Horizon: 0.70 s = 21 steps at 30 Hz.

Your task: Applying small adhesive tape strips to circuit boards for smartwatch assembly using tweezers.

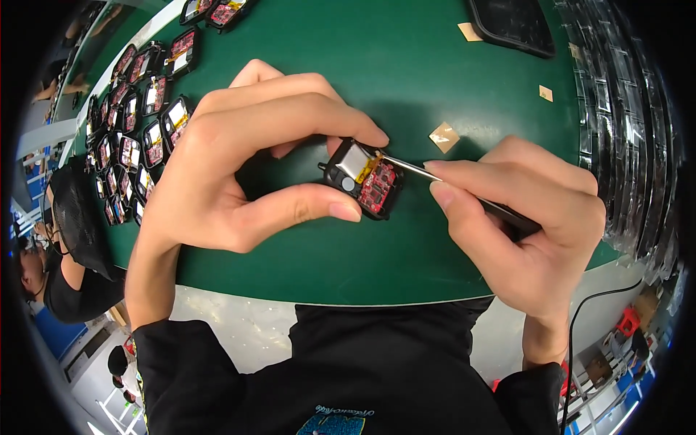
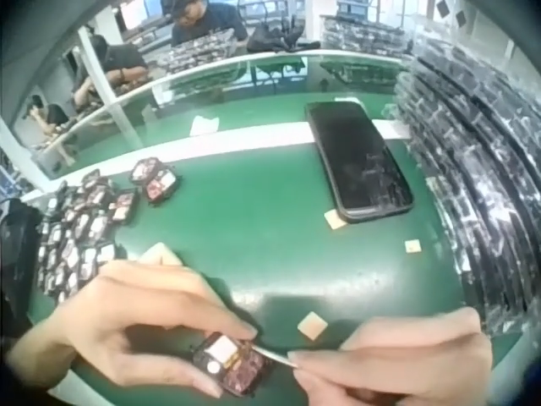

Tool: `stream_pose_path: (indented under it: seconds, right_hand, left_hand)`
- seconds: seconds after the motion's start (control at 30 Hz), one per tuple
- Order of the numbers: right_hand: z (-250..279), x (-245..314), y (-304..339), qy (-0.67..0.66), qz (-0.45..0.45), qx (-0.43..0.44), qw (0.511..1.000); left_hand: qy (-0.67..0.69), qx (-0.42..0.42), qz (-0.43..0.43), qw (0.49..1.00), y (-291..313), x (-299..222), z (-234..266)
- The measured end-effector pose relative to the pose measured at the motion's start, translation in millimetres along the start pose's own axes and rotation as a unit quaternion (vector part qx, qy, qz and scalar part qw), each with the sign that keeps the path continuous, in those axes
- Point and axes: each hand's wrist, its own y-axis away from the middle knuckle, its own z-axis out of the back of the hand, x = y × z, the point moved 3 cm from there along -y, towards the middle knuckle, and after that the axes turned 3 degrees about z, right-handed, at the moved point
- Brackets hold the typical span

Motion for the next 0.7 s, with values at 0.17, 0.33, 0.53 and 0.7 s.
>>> stream_pose_path:
  seconds: [0.17, 0.33, 0.53, 0.7]
  right_hand:
    - [-2.3, 1.4, 2.3, -0.003, -0.008, -0.010, 1.000]
    - [-2.4, 4.2, 3.3, 0.010, -0.016, -0.005, 1.000]
    - [-7.2, -1.1, 8.7, 0.020, 0.030, -0.016, 0.999]
    - [-5.6, 4.6, 5.5, 0.052, 0.069, -0.032, 0.996]
  left_hand:
    - [-0.002, -0.004, -0.021, 1.000, -2.4, -2.3, -2.1]
    - [-0.009, -0.001, -0.038, 0.999, -1.5, -7.3, -2.5]
    - [-0.010, -0.009, -0.033, 0.999, 1.0, -7.2, -4.7]
    - [-0.010, -0.011, -0.030, 0.999, -1.9, -5.9, 0.0]
